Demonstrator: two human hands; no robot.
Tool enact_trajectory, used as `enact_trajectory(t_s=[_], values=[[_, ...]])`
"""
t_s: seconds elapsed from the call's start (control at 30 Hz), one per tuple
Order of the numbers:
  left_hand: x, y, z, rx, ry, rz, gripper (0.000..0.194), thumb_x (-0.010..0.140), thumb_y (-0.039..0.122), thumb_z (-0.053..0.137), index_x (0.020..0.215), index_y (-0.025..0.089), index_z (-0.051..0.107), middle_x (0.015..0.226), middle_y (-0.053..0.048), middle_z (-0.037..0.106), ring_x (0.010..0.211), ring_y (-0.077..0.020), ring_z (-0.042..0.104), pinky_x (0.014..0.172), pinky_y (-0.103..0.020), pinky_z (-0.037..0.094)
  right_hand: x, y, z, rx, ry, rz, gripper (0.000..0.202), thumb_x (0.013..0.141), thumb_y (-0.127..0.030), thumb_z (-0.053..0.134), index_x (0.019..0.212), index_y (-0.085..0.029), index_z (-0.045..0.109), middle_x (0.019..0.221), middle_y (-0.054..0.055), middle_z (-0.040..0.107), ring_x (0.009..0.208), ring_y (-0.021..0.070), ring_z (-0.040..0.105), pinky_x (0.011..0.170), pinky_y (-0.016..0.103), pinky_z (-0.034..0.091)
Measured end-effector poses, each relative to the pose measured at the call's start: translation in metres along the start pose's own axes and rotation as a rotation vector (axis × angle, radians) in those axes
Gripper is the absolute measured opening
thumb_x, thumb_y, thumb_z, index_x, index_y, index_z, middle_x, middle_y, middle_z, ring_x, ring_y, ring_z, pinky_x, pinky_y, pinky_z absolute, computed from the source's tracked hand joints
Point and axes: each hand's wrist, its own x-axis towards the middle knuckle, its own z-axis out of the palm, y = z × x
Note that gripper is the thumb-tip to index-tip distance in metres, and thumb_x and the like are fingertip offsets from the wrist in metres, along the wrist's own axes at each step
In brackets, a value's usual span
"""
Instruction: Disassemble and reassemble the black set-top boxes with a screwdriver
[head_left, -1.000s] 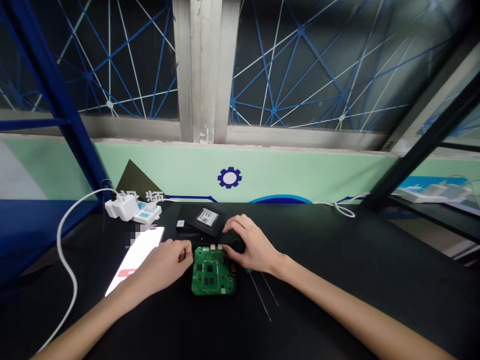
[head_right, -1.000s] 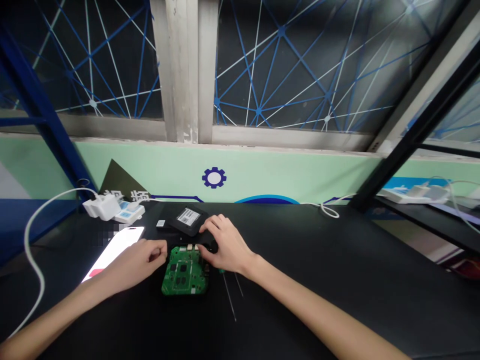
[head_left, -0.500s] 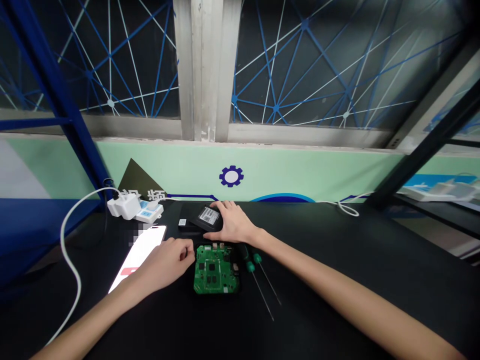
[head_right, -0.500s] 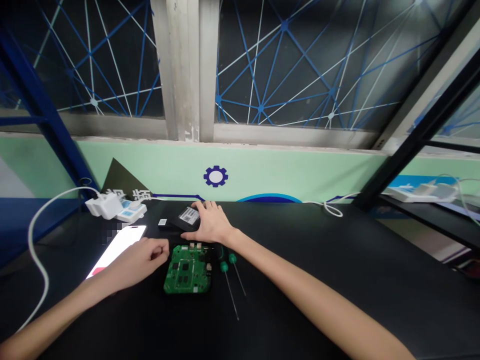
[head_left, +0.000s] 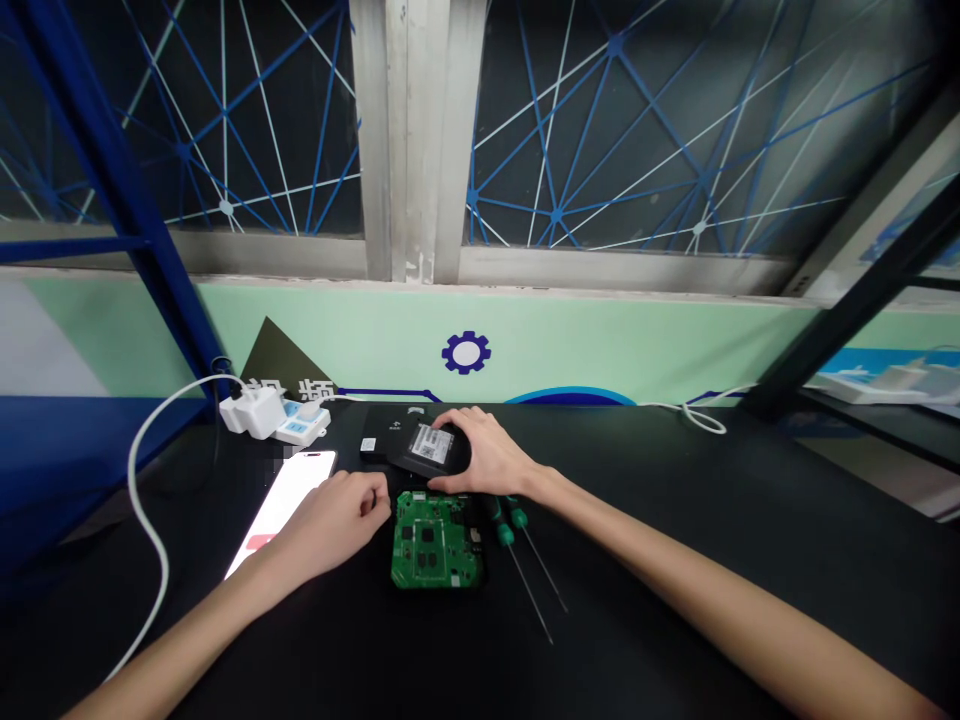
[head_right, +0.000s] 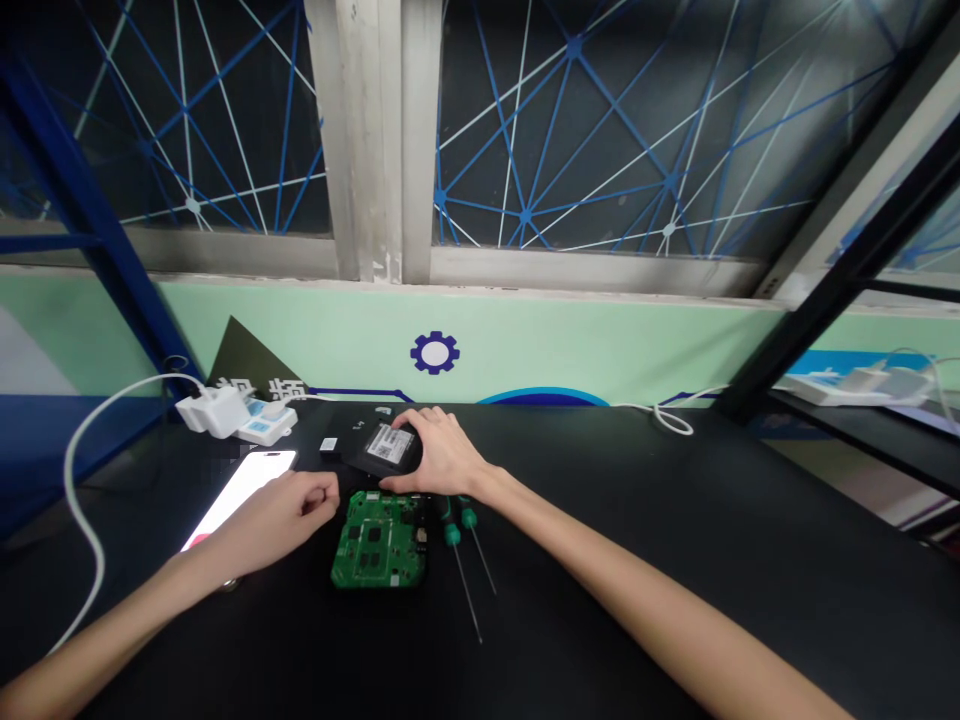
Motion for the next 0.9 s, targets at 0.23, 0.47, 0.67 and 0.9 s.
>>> enact_trajectory(t_s=[0.23, 0.47, 0.67, 0.9], values=[[0.001, 0.004, -0.004, 0.004, 0.084, -0.027, 0.018, 0.088, 0.028, 0.044, 0.072, 0.023, 0.049, 0.055, 0.005, 0.048, 0.055, -0.0163, 0.045, 0.055, -0.027, 0.026, -0.038, -0.008, -0.013, 0.082, -0.064, -0.146, 0.069, 0.058, -0.045, 0.089, 0.115, -0.025, 0.055, 0.116, 0.007, 0.061, 0.101, 0.0278, 0.053, 0.093, 0.045, 0.038], [0.002, 0.004, -0.004, -0.104, 0.109, 0.009, 0.024, 0.094, 0.042, 0.043, 0.099, 0.025, 0.059, 0.054, 0.008, 0.045, 0.053, -0.0161, 0.045, 0.055, -0.026, 0.027, -0.055, -0.023, -0.012, 0.100, -0.121, -0.186, 0.064, 0.051, -0.048, 0.090, 0.098, -0.023, 0.055, 0.119, 0.007, 0.058, 0.100, 0.0269, 0.051, 0.092, 0.043, 0.039], [0.003, 0.003, 0.001, -0.115, 0.055, 0.045, 0.037, 0.094, 0.048, 0.043, 0.114, 0.024, 0.063, 0.060, 0.006, 0.053, 0.059, -0.0173, 0.052, 0.057, -0.026, 0.033, -0.058, -0.028, -0.008, 0.127, -0.139, -0.181, 0.061, 0.050, -0.048, 0.091, 0.092, -0.023, 0.055, 0.116, 0.007, 0.060, 0.095, 0.0253, 0.052, 0.089, 0.041, 0.040], [0.002, 0.002, 0.004, -0.100, 0.054, 0.052, 0.038, 0.094, 0.048, 0.044, 0.114, 0.022, 0.063, 0.061, 0.005, 0.056, 0.062, -0.0174, 0.055, 0.058, -0.026, 0.036, -0.060, -0.029, -0.006, 0.146, -0.145, -0.173, 0.058, 0.051, -0.047, 0.091, 0.092, -0.022, 0.057, 0.124, 0.009, 0.060, 0.104, 0.0286, 0.053, 0.095, 0.045, 0.040]])
